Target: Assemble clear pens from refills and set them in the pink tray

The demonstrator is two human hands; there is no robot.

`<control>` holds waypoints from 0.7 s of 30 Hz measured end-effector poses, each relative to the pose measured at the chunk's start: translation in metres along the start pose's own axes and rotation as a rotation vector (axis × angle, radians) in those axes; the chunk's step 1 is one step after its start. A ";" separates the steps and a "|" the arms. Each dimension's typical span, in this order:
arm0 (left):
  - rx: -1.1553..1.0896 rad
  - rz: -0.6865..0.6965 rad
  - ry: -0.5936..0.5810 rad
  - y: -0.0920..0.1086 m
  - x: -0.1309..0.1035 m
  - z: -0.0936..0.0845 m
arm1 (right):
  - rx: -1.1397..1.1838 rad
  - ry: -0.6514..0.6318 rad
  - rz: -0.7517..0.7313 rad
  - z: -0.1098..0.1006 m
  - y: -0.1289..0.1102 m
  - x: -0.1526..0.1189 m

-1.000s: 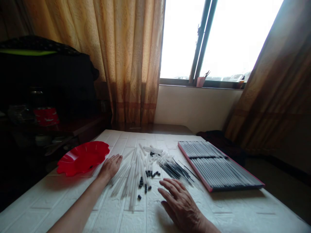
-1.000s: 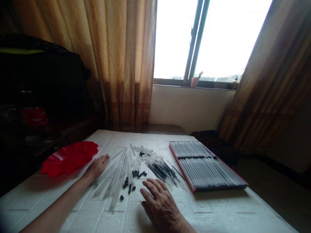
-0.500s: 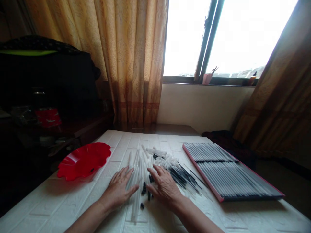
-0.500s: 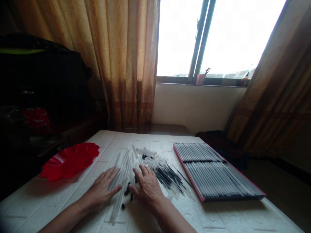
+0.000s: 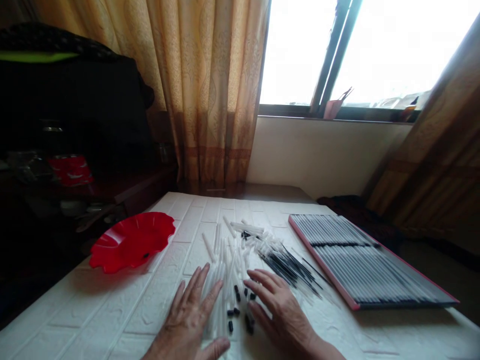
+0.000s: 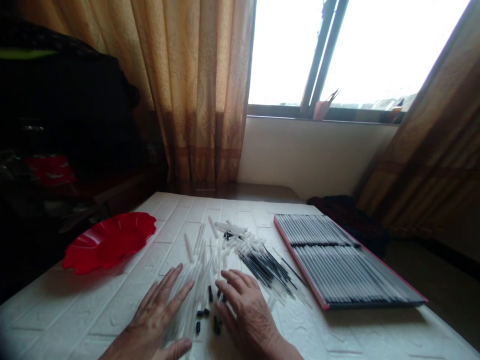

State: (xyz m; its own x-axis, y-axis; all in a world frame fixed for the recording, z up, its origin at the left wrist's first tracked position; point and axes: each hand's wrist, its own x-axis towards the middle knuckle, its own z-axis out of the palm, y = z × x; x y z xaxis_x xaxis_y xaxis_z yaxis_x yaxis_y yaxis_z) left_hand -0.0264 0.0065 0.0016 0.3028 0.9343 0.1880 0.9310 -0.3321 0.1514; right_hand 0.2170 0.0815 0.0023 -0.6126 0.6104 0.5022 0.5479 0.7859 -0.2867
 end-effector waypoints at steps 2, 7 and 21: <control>0.070 0.032 0.104 0.007 -0.008 0.012 | 0.018 0.169 -0.012 -0.002 0.008 -0.001; 0.121 0.038 0.090 0.011 -0.015 0.025 | 0.052 0.211 -0.095 -0.005 0.014 -0.005; 0.143 0.218 0.200 0.014 -0.019 0.012 | 0.029 -0.051 -0.049 0.006 -0.019 -0.010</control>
State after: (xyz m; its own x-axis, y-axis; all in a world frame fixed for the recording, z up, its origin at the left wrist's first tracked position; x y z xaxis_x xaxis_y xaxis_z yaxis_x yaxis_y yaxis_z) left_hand -0.0170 -0.0138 -0.0113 0.4655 0.7944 0.3901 0.8719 -0.4872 -0.0484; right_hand 0.2091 0.0610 -0.0024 -0.6672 0.5745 0.4742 0.5003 0.8172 -0.2863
